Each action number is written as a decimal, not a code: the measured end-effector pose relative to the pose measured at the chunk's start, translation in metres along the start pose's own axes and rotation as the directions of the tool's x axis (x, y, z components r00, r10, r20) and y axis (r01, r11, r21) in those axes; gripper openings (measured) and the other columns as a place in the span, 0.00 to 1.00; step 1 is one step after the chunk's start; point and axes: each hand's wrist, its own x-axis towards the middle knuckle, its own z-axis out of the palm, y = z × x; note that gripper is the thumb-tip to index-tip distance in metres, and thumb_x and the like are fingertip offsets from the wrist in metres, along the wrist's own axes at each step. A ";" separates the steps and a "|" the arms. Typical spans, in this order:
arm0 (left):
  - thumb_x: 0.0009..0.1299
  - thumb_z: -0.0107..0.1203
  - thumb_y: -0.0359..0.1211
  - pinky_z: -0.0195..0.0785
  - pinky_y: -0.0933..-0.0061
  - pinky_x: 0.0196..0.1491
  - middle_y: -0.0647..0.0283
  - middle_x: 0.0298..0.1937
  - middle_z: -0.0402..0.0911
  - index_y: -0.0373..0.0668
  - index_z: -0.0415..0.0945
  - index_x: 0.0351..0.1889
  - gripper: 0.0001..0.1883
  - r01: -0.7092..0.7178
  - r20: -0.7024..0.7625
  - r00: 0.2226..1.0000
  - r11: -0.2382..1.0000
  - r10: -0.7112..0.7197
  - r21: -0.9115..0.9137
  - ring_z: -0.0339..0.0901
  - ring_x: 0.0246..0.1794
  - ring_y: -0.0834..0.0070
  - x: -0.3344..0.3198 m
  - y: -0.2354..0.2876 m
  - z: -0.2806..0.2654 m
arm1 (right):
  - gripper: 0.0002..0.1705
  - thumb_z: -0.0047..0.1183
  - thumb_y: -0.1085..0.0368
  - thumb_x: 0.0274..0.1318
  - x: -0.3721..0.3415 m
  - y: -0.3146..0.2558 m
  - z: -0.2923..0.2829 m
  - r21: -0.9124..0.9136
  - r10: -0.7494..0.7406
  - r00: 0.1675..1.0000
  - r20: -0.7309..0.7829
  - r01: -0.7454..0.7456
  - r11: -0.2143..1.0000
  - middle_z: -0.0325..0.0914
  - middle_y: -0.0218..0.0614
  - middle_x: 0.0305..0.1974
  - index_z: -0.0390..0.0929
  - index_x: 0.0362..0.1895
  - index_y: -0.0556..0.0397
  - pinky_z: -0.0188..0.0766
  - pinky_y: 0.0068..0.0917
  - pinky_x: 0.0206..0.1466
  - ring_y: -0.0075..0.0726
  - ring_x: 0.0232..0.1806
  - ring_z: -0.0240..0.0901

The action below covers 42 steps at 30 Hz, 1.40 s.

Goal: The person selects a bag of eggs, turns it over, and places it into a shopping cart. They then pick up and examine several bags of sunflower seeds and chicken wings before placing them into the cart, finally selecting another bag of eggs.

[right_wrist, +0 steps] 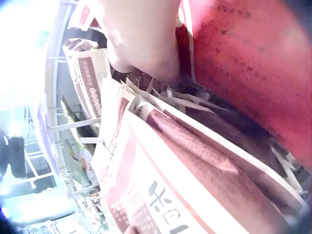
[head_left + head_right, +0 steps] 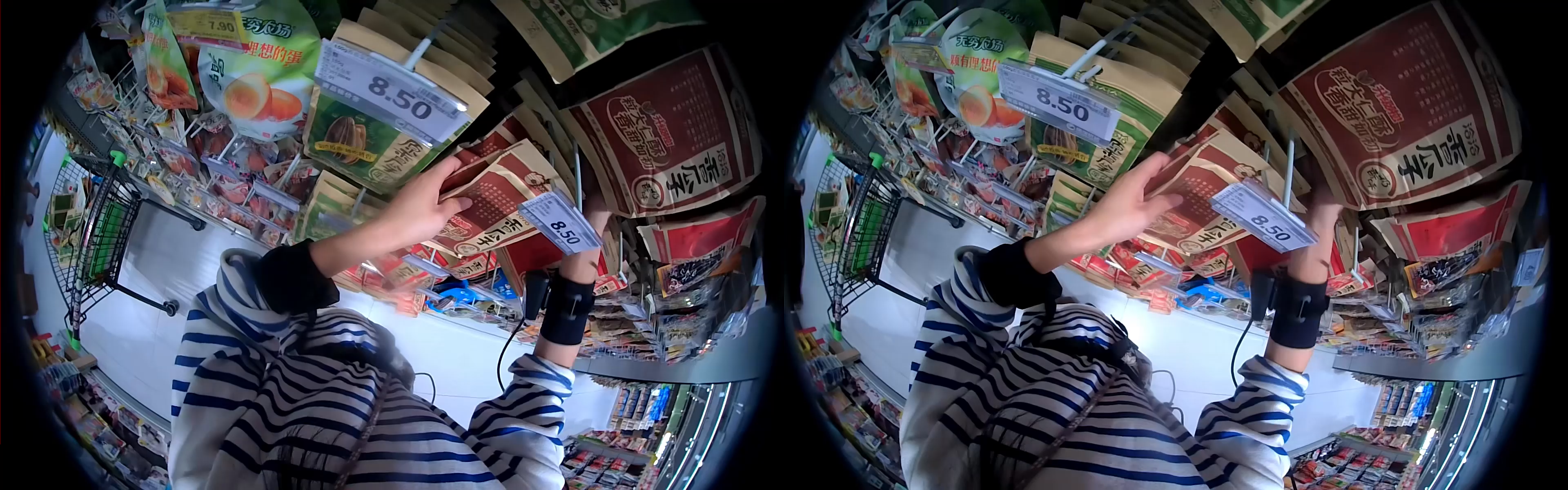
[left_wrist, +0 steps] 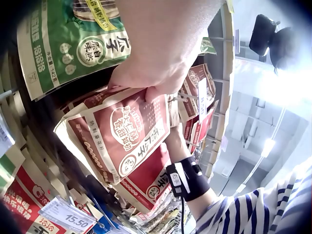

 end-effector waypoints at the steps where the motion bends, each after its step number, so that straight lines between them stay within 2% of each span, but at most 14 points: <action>1: 0.60 0.49 0.25 0.61 0.79 0.45 0.59 0.44 0.69 0.36 0.59 0.46 0.16 -0.003 -0.013 1.000 0.999 0.003 0.032 0.67 0.44 0.79 0.000 -0.001 -0.001 | 0.21 0.42 0.56 0.53 -0.001 0.002 -0.003 -0.040 -0.024 0.999 -0.021 0.024 0.999 0.73 0.31 0.28 0.68 0.44 0.59 0.64 0.27 0.29 0.29 0.26 0.67; 2: 0.60 0.48 0.25 0.61 0.79 0.45 0.59 0.43 0.69 0.36 0.59 0.46 0.16 -0.008 -0.016 1.000 0.998 0.009 0.064 0.67 0.43 0.79 0.001 -0.003 -0.002 | 0.21 0.42 0.56 0.53 -0.005 0.004 -0.006 -0.092 -0.057 0.997 -0.052 0.052 0.994 0.73 0.31 0.28 0.68 0.44 0.59 0.64 0.27 0.29 0.29 0.26 0.67; 3: 0.60 0.48 0.25 0.61 0.79 0.45 0.60 0.43 0.69 0.36 0.59 0.46 0.16 -0.017 -0.008 1.000 0.996 0.017 0.092 0.67 0.43 0.79 0.002 -0.005 0.000 | 0.21 0.42 0.56 0.53 -0.015 -0.003 -0.009 0.016 -0.023 0.999 -0.043 0.024 1.000 0.73 0.31 0.28 0.68 0.44 0.59 0.64 0.27 0.29 0.29 0.26 0.67; 4: 0.61 0.48 0.24 0.61 0.80 0.44 0.61 0.42 0.69 0.36 0.60 0.44 0.14 -0.086 0.003 0.996 0.995 0.087 -0.048 0.67 0.42 0.80 0.003 -0.009 0.002 | 0.18 0.40 0.61 0.53 -0.032 -0.016 -0.008 0.183 0.035 0.999 -0.016 -0.032 0.983 0.70 0.33 0.37 0.67 0.45 0.60 0.62 0.21 0.32 0.25 0.29 0.65; 6: 0.60 0.48 0.23 0.62 0.80 0.45 0.62 0.40 0.70 0.37 0.60 0.44 0.14 -0.075 0.008 0.997 0.996 0.075 0.041 0.67 0.42 0.80 0.003 -0.008 0.001 | 0.16 0.38 0.67 0.53 -0.064 -0.038 -0.002 0.326 0.012 0.998 0.064 -0.033 0.945 0.67 0.36 0.47 0.66 0.46 0.61 0.60 0.16 0.36 0.22 0.35 0.63; 8: 0.61 0.48 0.23 0.62 0.80 0.45 0.62 0.39 0.71 0.37 0.60 0.44 0.14 -0.002 -0.002 1.000 0.999 0.002 0.036 0.68 0.42 0.79 0.004 -0.005 0.004 | 0.16 0.40 0.68 0.52 -0.083 -0.043 -0.011 0.367 -0.129 0.973 0.192 0.051 0.929 0.64 0.36 0.50 0.66 0.46 0.60 0.61 0.16 0.38 0.24 0.44 0.64; 11: 0.60 0.48 0.22 0.61 0.80 0.47 0.63 0.41 0.71 0.36 0.60 0.45 0.15 0.083 -0.007 0.997 0.996 -0.083 0.013 0.68 0.42 0.80 0.004 -0.002 0.006 | 0.12 0.40 0.68 0.54 -0.111 -0.027 -0.032 0.385 -0.149 0.981 0.124 0.091 0.918 0.65 0.43 0.46 0.68 0.42 0.60 0.65 0.29 0.49 0.35 0.47 0.64; 14: 0.59 0.48 0.21 0.59 0.81 0.48 0.63 0.43 0.71 0.36 0.60 0.47 0.17 0.126 -0.042 0.991 0.991 -0.127 -0.039 0.68 0.43 0.81 0.003 -0.009 0.008 | 0.08 0.40 0.70 0.53 -0.133 -0.011 -0.049 0.345 -0.126 0.992 0.033 0.107 0.933 0.67 0.42 0.40 0.68 0.35 0.61 0.67 0.28 0.44 0.33 0.41 0.67; 19: 0.59 0.49 0.24 0.60 0.80 0.46 0.63 0.41 0.71 0.35 0.61 0.45 0.16 0.072 -0.080 0.995 0.994 -0.065 0.084 0.68 0.42 0.80 -0.006 -0.026 0.009 | 0.06 0.40 0.72 0.51 -0.150 0.019 -0.074 0.399 0.008 0.999 -0.036 0.007 0.917 0.68 0.39 0.38 0.68 0.33 0.60 0.64 0.22 0.42 0.28 0.37 0.66; 29: 0.60 0.51 0.28 0.60 0.78 0.46 0.61 0.39 0.72 0.34 0.62 0.43 0.15 -0.054 -0.169 0.982 0.984 0.083 0.172 0.68 0.40 0.79 -0.013 -0.038 0.016 | 0.07 0.40 0.71 0.53 -0.168 0.051 -0.092 0.433 0.193 0.970 0.146 -0.238 0.869 0.70 0.37 0.34 0.68 0.35 0.59 0.64 0.20 0.41 0.25 0.33 0.68; 33: 0.60 0.51 0.29 0.58 0.77 0.50 0.57 0.45 0.69 0.34 0.58 0.50 0.22 -0.011 -0.279 0.957 0.975 0.074 0.220 0.67 0.45 0.75 -0.029 -0.054 0.017 | 0.08 0.41 0.70 0.52 -0.172 0.066 -0.095 0.471 0.228 0.959 0.170 -0.283 0.836 0.71 0.39 0.36 0.67 0.37 0.60 0.65 0.22 0.41 0.28 0.36 0.69; 34: 0.61 0.50 0.30 0.52 0.74 0.56 0.55 0.50 0.65 0.34 0.53 0.55 0.26 0.042 -0.265 0.963 0.952 0.042 0.302 0.63 0.52 0.72 -0.037 -0.053 0.016 | 0.09 0.41 0.70 0.52 -0.175 0.073 -0.095 0.483 0.240 0.955 0.171 -0.294 0.825 0.71 0.38 0.34 0.67 0.37 0.60 0.65 0.22 0.42 0.28 0.35 0.69; 37: 0.62 0.49 0.31 0.46 0.69 0.60 0.53 0.56 0.60 0.35 0.50 0.57 0.28 0.047 -0.311 0.947 0.926 0.078 0.374 0.56 0.58 0.69 -0.070 -0.049 0.025 | 0.08 0.40 0.70 0.52 -0.188 0.084 -0.092 0.444 0.203 0.949 0.240 -0.293 0.847 0.71 0.38 0.34 0.67 0.36 0.60 0.65 0.22 0.42 0.27 0.35 0.68; 42: 0.63 0.45 0.32 0.41 0.66 0.61 0.55 0.62 0.51 0.38 0.48 0.59 0.28 -0.019 -0.409 0.891 0.914 0.199 0.405 0.48 0.63 0.67 -0.117 -0.036 0.037 | 0.13 0.40 0.62 0.54 -0.211 0.082 -0.082 0.391 0.098 0.831 0.547 -0.358 0.848 0.71 0.36 0.36 0.68 0.38 0.59 0.62 0.23 0.44 0.27 0.38 0.66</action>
